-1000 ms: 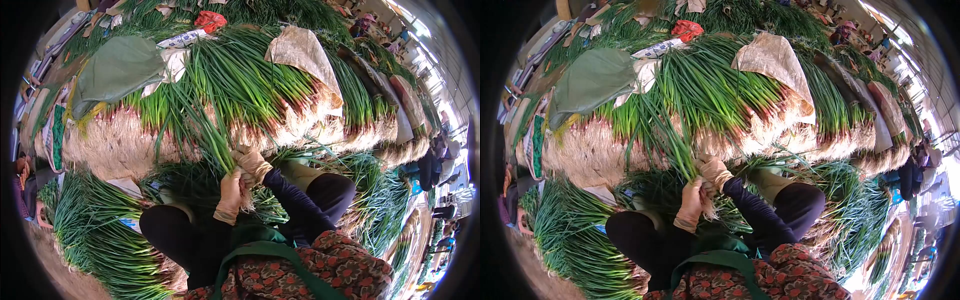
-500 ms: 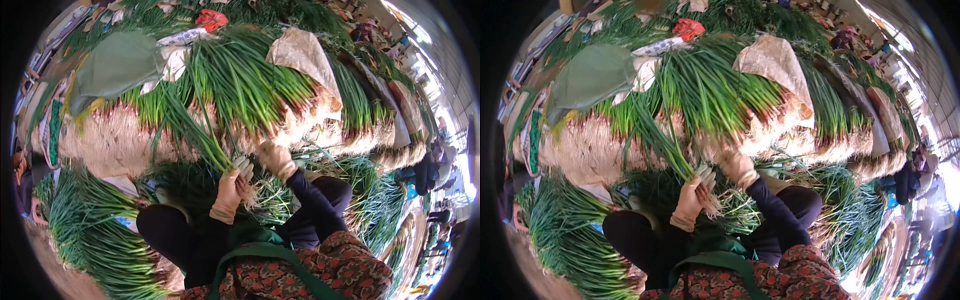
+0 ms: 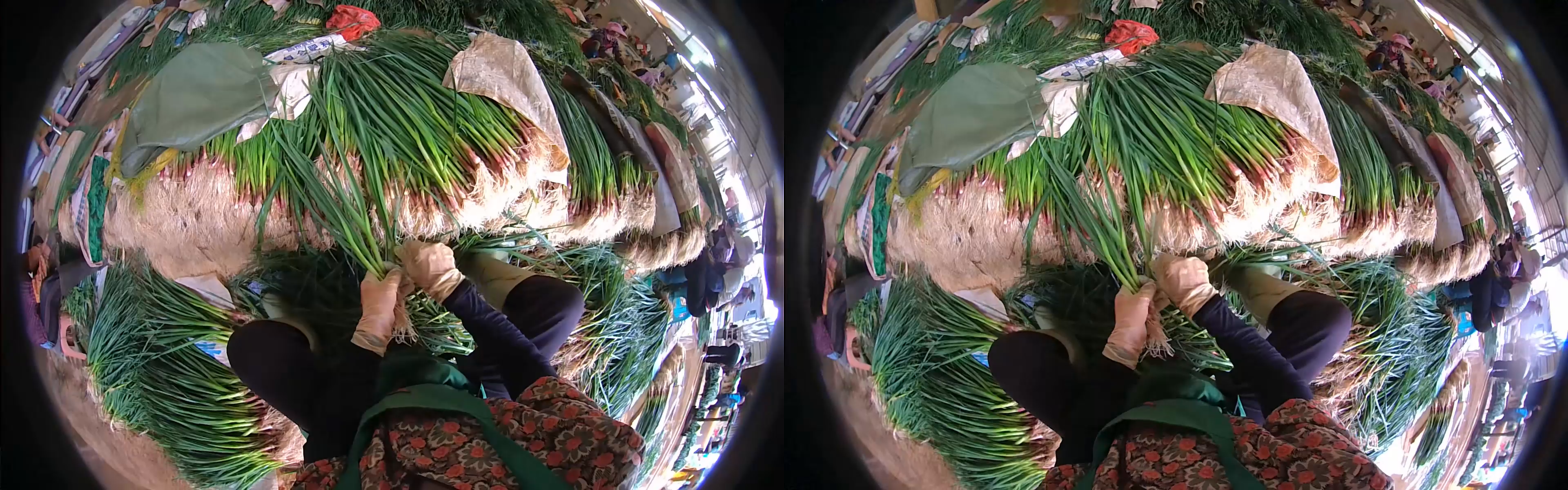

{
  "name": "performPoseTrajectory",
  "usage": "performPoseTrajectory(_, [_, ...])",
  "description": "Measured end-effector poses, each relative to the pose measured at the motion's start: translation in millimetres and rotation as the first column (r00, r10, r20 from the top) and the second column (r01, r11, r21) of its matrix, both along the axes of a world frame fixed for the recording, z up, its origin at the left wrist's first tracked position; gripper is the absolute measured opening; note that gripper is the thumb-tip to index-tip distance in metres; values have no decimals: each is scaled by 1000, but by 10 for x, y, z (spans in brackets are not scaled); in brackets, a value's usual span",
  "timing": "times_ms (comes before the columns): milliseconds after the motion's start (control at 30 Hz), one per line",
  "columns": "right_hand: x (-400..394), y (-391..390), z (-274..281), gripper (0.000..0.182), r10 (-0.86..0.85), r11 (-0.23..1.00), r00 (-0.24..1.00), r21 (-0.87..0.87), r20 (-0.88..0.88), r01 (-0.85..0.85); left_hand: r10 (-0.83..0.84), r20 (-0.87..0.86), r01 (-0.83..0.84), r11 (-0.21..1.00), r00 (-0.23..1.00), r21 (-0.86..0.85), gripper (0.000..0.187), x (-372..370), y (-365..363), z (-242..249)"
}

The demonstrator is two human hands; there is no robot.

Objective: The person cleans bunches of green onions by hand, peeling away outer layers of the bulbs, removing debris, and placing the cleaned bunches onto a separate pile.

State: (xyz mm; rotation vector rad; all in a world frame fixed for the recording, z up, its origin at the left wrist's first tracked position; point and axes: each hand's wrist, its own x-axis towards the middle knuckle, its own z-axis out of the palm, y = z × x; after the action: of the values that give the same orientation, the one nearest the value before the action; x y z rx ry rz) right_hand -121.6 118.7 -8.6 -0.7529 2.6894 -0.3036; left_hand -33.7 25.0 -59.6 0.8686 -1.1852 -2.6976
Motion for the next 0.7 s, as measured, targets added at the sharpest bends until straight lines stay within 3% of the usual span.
performPoseTrajectory(33, [18,117,-249,40,284,955,926,-13,-250,-297,32,-4,-32,999,999,15,10,-3,-21,-36])
performPoseTrajectory(100, [-135,207,-804,39,20,874,998,-484,-57,-45,52,14,-52,998,999,-36,10,-8,19,24])
performPoseTrajectory(133, [-202,232,-928,38,-73,739,994,-665,77,105,-14,21,16,995,1000,-99,9,-5,49,11])
performPoseTrajectory(167, [-237,165,-573,38,-46,686,775,-544,630,483,-79,33,83,983,996,-164,9,19,74,-27])
performPoseTrajectory(200, [-246,111,-379,41,-66,698,660,-439,748,567,-141,51,149,962,989,-228,8,36,80,-24])
performPoseTrajectory(233, [-257,117,-538,40,-74,774,852,-509,518,377,-147,79,162,957,986,-242,8,41,77,-17])
performPoseTrajectory(267, [-254,124,-694,39,-47,840,969,-515,241,169,-85,61,94,984,994,-149,8,43,68,50])
performPoseTrajectory(300, [-145,96,-529,36,-40,844,998,-533,53,62,-19,50,22,999,999,-50,9,45,63,122])
performPoseTrajectory(333, [-43,65,-365,30,-113,845,990,-516,85,141,52,48,-54,997,998,51,9,50,68,164])
performPoseTrajectory(400, [112,78,-195,38,-182,871,970,-432,158,234,110,41,-114,988,993,102,8,43,76,97])
performPoseTrajectory(433, [95,128,-548,36,-259,798,939,-499,225,339,107,3,-106,986,994,129,8,55,69,62])
performPoseTrajectory(500, [-276,364,-1587,38,-149,588,987,-808,-55,44,126,-151,-79,956,981,283,7,105,50,-21])
performPoseTrajectory(533, [-277,481,-1323,39,-218,578,904,-698,368,423,132,-84,-108,965,988,240,7,133,23,79])
performPoseTrajectory(567, [-273,596,-1040,41,-333,525,645,-433,688,733,125,-106,-90,952,986,292,8,170,-14,160])
performPoseTrajectory(600, [-198,596,-754,44,-200,601,537,-330,819,728,133,-129,-81,935,983,346,8,187,-34,209])
performPoseTrajectory(667, [-51,428,-554,51,251,472,255,-348,934,810,47,-83,-20,953,995,301,8,218,8,224])
performPoseTrajectory(700, [8,275,-395,54,358,491,189,-356,915,795,1,-72,19,960,997,279,8,180,40,225])
